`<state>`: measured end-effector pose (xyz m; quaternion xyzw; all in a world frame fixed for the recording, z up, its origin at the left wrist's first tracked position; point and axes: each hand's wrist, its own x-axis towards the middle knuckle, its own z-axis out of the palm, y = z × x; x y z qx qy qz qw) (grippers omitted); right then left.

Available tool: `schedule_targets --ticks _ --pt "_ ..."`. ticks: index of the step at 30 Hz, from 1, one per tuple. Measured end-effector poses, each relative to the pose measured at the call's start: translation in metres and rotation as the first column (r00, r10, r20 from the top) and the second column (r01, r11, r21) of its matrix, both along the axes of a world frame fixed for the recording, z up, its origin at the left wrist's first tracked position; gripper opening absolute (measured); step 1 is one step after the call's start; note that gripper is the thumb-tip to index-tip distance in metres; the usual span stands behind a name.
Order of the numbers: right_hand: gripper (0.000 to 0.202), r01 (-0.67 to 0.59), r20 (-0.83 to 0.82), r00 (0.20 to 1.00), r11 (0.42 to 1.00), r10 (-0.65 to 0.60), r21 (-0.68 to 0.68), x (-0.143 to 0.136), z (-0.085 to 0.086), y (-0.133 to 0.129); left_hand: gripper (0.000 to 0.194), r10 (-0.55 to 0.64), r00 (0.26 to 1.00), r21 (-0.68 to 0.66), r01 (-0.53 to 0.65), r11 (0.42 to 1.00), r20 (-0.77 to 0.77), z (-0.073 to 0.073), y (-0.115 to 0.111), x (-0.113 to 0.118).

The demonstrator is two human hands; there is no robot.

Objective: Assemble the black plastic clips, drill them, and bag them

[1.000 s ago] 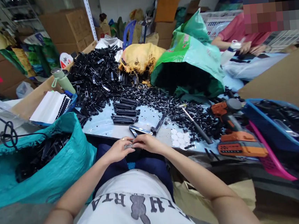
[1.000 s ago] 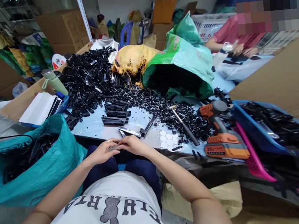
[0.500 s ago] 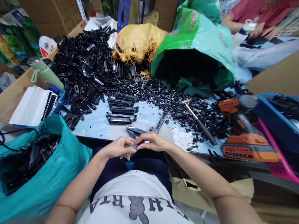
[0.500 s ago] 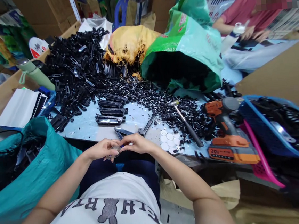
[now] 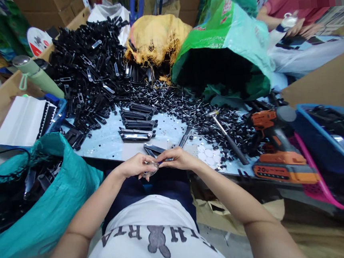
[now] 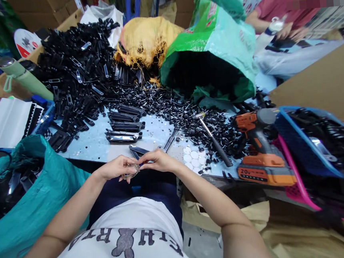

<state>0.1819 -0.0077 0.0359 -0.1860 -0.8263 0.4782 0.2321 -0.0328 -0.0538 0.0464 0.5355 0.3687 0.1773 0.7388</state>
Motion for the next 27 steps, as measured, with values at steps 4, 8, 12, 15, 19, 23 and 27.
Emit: schedule_targets --ticks 4,8,12,15,19,23,27 --pt "0.032 0.071 0.204 0.976 0.995 -0.083 0.064 -0.002 0.001 0.002 0.034 0.086 0.988 0.151 -0.066 0.986 -0.126 0.000 -0.001 0.006" --pt "0.039 0.090 0.270 0.960 0.996 -0.081 -0.024 -0.002 0.006 0.004 0.030 0.146 0.979 0.214 -0.114 0.970 -0.143 0.001 -0.001 0.011" --pt "0.035 0.127 0.215 0.971 0.986 -0.102 -0.107 0.002 0.012 0.005 0.031 0.167 0.981 0.185 -0.148 0.972 -0.095 0.002 0.001 0.010" --pt "0.029 0.059 0.091 0.995 0.993 -0.050 -0.104 0.005 0.013 0.006 0.036 0.131 0.991 0.120 -0.129 0.984 -0.003 0.001 0.003 0.009" --pt "0.026 0.013 0.038 0.999 1.000 -0.012 -0.023 0.008 0.010 0.009 0.038 0.142 0.989 0.132 -0.136 0.982 -0.042 -0.001 0.003 0.009" --pt "0.026 0.006 0.085 0.996 1.000 -0.005 -0.005 0.010 0.006 0.010 0.034 0.147 0.981 0.174 -0.124 0.977 -0.127 0.001 0.004 0.011" --pt "0.022 -0.029 0.011 1.000 0.993 0.028 0.116 0.010 0.006 0.008 0.041 0.066 0.991 0.072 -0.058 0.996 -0.119 -0.002 0.007 0.010"
